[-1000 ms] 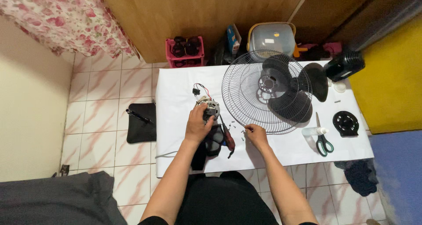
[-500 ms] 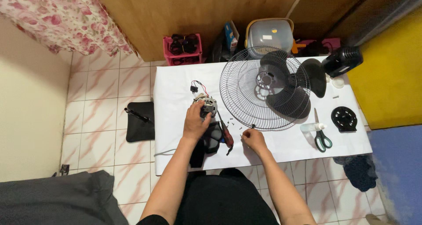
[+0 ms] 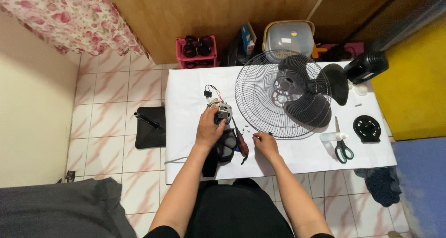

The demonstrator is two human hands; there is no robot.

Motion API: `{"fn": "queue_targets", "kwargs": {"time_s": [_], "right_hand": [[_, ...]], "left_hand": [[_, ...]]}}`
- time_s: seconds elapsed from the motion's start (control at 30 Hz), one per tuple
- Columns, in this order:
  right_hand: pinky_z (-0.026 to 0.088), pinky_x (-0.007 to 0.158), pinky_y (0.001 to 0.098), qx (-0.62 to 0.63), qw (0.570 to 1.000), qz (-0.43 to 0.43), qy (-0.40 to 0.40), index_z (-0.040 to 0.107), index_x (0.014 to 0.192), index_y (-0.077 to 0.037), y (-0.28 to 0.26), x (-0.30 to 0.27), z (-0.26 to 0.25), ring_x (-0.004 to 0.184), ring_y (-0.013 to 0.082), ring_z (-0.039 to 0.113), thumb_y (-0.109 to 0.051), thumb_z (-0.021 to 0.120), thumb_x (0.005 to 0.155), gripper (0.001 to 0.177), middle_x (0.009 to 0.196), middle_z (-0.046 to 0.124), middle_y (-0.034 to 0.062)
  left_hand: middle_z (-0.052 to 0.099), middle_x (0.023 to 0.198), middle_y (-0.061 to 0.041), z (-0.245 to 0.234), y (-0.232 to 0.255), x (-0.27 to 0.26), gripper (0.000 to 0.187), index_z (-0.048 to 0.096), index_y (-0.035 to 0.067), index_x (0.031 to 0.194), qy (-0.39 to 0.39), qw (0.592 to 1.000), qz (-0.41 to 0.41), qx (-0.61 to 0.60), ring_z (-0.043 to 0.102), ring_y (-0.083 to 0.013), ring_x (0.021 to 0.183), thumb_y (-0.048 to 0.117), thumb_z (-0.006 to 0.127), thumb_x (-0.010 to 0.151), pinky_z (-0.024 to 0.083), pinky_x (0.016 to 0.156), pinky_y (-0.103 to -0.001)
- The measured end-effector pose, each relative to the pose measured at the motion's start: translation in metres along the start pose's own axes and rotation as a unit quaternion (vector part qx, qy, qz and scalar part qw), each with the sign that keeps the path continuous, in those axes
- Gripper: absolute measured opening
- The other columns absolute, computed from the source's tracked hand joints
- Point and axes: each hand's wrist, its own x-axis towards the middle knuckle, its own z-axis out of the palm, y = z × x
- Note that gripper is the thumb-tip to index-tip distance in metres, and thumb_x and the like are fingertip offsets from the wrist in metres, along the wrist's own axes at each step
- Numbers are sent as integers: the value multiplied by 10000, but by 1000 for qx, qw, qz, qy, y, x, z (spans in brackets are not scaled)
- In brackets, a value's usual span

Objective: The person works on a disassembled fan motor assembly on a table, using a screwdriver to tighten screws and adjusting wires. The fan cage and blades remain detached on the table throughout the clip.

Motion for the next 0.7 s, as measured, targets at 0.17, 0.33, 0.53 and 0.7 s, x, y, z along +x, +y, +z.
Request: {"fn": "queue_targets", "kwargs": {"time_s": [0.17, 0.33, 0.53, 0.7], "right_hand": [[530, 881, 437, -54, 998, -23, -3, 783, 1105, -166, -14, 13, 1, 1019, 328, 682, -328, 675, 912, 274, 1077, 723, 107], [538, 849, 443, -90, 994, -56, 0, 775, 1084, -203, -21, 20, 4, 979, 320, 681, -322, 671, 897, 245, 1020, 698, 89], [541, 836, 454, -154, 985, -70, -23, 769, 992, -206, -19, 25, 14, 962, 330, 682, -309, 660, 906, 173, 1033, 689, 74], [540, 801, 466, -122, 989, -86, 18, 730, 983, -110, -18, 31, 19, 918, 355, 684, -293, 685, 909, 203, 1021, 690, 108]], "left_hand": [[626, 1327, -172, 0, 0, 0, 537, 561, 9, 1279, -4, 1000, -3, 2, 587, -376, 1229, 117, 795, 809, 476, 1053, -445], [622, 1334, -175, 0, -1, -1, 549, 560, 11, 1288, 2, 1000, 7, 4, 584, -377, 1236, 123, 798, 807, 474, 1062, -443], [619, 1332, -186, 1, -4, -1, 577, 555, 7, 1296, 2, 1000, 13, 5, 580, -389, 1224, 125, 813, 793, 472, 1063, -447], [627, 1318, -186, -1, -3, 0, 572, 559, 11, 1282, 2, 1000, 13, 3, 594, -390, 1201, 127, 817, 785, 487, 1041, -445]]}}
